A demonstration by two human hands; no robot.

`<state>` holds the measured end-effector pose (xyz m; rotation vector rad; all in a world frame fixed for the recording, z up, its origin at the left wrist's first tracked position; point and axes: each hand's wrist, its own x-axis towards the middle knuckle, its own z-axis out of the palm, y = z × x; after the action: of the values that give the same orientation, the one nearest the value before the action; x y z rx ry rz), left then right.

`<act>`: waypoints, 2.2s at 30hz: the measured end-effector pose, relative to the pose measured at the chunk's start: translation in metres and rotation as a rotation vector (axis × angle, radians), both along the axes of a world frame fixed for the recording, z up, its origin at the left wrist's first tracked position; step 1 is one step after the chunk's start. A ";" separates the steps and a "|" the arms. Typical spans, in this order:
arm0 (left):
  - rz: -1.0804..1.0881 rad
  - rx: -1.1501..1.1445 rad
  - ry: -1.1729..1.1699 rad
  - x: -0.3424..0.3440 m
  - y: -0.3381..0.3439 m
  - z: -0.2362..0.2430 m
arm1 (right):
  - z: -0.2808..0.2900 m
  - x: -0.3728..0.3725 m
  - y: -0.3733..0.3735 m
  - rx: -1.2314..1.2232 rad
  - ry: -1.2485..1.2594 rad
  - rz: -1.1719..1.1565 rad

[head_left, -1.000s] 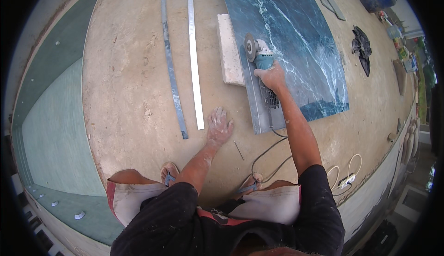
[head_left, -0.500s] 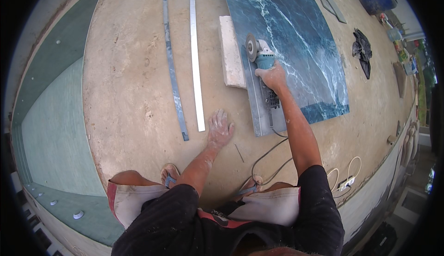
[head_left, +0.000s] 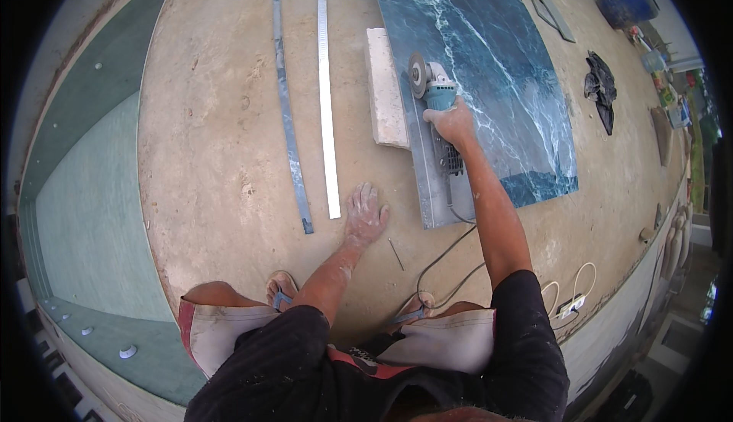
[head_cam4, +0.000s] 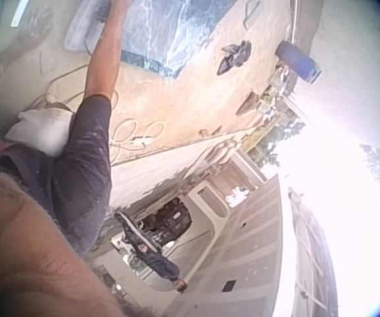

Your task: The person uses an angle grinder to cut a large marble tile while holding it steady with one hand.

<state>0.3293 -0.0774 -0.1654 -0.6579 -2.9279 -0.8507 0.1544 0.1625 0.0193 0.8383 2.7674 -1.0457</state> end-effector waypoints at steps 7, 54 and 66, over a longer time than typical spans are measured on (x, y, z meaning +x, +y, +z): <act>0.011 -0.027 -0.017 0.001 0.000 -0.001 | 0.002 -0.003 -0.001 0.017 0.011 0.002; 0.012 -0.041 -0.029 0.001 0.000 0.000 | -0.011 -0.050 0.005 0.051 0.039 -0.015; 0.009 -0.037 -0.071 0.001 0.001 0.000 | -0.006 -0.061 0.007 0.029 0.022 0.022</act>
<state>0.3307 -0.0765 -0.1649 -0.6289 -3.0139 -0.8383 0.0938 0.1696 0.0133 0.8028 2.8099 -1.0195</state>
